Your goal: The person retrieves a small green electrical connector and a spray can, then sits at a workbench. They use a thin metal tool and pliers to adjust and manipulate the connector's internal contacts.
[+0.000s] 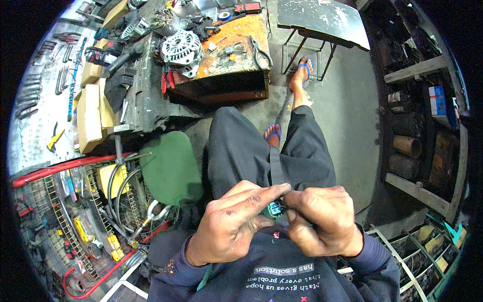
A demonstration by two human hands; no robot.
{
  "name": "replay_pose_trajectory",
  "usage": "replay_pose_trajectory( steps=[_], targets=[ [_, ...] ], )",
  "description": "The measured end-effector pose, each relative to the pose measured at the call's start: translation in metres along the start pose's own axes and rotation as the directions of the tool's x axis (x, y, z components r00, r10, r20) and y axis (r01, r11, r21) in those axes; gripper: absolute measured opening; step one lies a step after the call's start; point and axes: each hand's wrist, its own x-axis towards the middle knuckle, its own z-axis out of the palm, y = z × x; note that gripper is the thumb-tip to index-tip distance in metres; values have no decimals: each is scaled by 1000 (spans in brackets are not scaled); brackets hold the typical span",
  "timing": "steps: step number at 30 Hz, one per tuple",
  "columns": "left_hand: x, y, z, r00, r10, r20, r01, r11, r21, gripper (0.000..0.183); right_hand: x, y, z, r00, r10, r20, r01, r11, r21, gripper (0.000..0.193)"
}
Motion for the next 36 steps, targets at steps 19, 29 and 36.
replay_pose_trajectory(
  steps=[19,29,36],
  targets=[
    [-10,-33,35,901,-387,-196,320,899,-300,31,-12,33,25,984,-166,66,173,785,-596,31],
    [17,-96,62,822,-510,-252,506,858,-86,28,-16,104,37,944,-110,312,310,623,-718,22],
    [34,-154,88,845,-478,-242,532,801,274,27,-39,159,67,933,232,274,30,710,-704,20]
  ],
)
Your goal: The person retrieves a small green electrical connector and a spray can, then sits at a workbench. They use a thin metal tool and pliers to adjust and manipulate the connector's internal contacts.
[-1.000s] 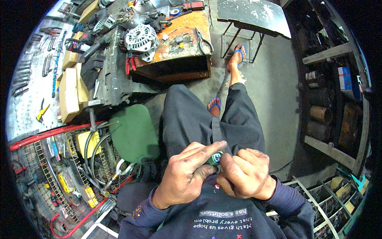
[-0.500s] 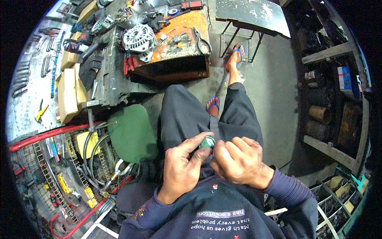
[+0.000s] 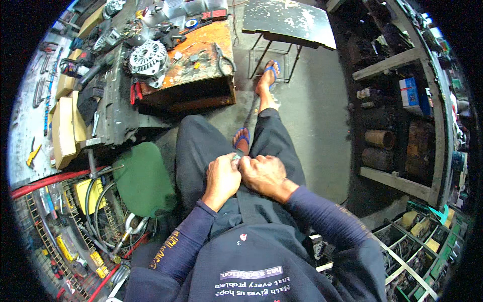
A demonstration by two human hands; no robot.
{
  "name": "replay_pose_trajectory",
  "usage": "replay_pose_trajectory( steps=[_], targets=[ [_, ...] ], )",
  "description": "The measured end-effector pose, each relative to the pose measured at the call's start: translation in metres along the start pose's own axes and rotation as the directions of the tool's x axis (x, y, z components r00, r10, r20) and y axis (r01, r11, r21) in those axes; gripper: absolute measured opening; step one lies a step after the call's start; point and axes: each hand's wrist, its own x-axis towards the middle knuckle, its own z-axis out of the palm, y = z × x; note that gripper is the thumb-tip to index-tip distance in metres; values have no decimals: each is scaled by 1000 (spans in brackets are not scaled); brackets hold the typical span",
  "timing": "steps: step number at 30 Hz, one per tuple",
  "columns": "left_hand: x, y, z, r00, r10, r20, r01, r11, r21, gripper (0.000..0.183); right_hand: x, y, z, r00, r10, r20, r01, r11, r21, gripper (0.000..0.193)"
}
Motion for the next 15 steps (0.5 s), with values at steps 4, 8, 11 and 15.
replay_pose_trajectory(
  steps=[4,8,11,15],
  targets=[
    [6,11,-3,983,27,182,-47,993,108,26,-6,-8,19,978,203,-39,-198,973,116,25],
    [16,-19,5,898,403,174,-436,863,253,31,3,2,11,998,47,32,-45,998,-51,23],
    [13,-1,4,906,407,118,-422,843,332,27,10,19,1,997,64,40,-62,996,-65,24],
    [23,6,-11,948,318,17,-311,936,-164,43,10,24,-41,971,216,-103,-206,973,103,23]
  ],
)
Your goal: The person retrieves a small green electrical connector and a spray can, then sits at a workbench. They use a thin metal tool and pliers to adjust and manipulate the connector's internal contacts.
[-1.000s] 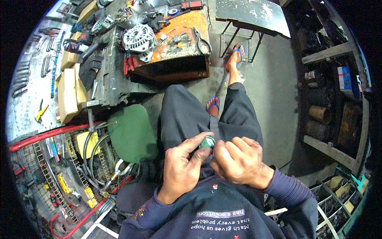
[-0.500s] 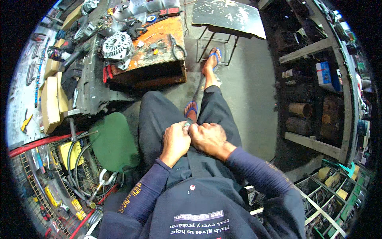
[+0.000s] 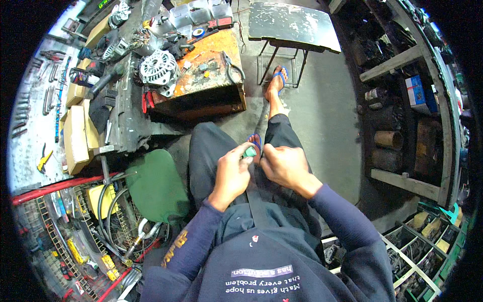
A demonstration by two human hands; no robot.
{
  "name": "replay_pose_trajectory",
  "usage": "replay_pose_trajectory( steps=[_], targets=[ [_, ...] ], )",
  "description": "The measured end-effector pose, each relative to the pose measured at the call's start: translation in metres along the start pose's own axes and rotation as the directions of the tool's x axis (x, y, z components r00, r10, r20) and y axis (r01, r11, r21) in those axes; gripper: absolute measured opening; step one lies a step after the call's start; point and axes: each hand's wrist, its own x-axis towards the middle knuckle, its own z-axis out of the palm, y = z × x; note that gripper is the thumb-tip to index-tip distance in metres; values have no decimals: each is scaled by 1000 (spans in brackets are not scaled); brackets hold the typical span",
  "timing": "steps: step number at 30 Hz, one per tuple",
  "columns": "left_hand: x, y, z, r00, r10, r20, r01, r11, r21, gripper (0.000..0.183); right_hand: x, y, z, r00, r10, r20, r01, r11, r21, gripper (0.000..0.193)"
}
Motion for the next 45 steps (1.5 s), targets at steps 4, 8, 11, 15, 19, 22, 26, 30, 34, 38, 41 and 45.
replay_pose_trajectory(
  steps=[4,8,11,15,19,22,26,30,34,38,41,45],
  targets=[
    [-24,36,-43,991,-122,58,131,765,-631,35,-19,-34,-59,976,38,-213,56,906,419,16],
    [-46,69,-61,991,-115,67,130,729,-672,36,-33,-66,-89,965,54,-255,69,891,448,16],
    [-54,83,-67,992,-105,73,127,729,-673,39,-36,-75,-96,951,53,-304,103,874,476,15],
    [-56,95,-72,996,-58,64,86,749,-657,39,-35,-80,-104,937,12,-349,177,845,505,15],
    [-61,100,-77,994,-40,100,97,731,-675,35,-34,-82,-109,944,-14,-329,205,808,552,17],
    [-63,106,-79,994,-37,98,94,731,-676,33,-34,-85,-111,948,-44,-315,219,809,546,19],
    [-64,108,-82,996,10,92,52,764,-643,33,-34,-89,-112,942,-41,-334,227,809,543,22],
    [-64,107,-82,994,29,103,42,781,-623,34,-34,-89,-111,941,-30,-338,218,816,535,21],
    [-65,111,-85,995,33,95,33,788,-615,34,-34,-88,-111,936,-51,-348,240,817,525,20],
    [-66,109,-82,992,-14,127,91,779,-620,32,-34,-83,-97,916,-77,-393,285,813,507,22],
    [-67,108,-78,993,-19,114,83,807,-585,31,-33,-81,-93,900,-95,-426,307,831,464,24],
    [-69,112,-77,997,-32,65,64,819,-570,30,-36,-88,-86,878,-48,-476,302,827,474,21]
  ],
)
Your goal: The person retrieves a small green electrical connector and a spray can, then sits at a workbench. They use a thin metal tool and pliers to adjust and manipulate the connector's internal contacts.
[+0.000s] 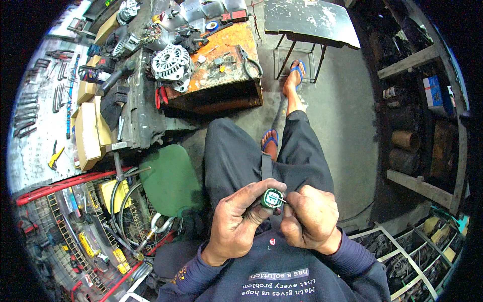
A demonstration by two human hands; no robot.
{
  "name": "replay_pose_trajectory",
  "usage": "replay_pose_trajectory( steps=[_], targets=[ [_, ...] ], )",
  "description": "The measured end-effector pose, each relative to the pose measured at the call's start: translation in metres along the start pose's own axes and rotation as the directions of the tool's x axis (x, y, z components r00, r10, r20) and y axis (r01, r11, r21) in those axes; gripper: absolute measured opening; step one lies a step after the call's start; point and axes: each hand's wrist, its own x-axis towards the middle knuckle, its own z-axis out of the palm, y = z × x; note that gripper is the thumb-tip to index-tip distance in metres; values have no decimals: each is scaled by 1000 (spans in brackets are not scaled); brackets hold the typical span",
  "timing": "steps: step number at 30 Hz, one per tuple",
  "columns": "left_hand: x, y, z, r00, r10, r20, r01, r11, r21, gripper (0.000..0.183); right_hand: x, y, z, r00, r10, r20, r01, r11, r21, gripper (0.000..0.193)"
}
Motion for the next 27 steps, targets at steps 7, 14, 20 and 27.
replay_pose_trajectory(
  steps=[7,14,20,27],
  targets=[
    [4,-3,-5,989,135,-64,-131,989,65,32,7,-14,-20,997,72,39,-73,996,51,20],
    [0,4,1,964,205,-168,-195,978,74,38,7,-34,-20,997,28,74,-22,997,-80,30],
    [-3,3,1,957,219,-189,-201,974,107,39,5,-37,-17,997,28,77,-19,993,-119,29],
    [-4,4,0,943,273,-188,-231,948,219,40,8,-38,-21,991,17,133,0,991,-132,39]
  ],
)
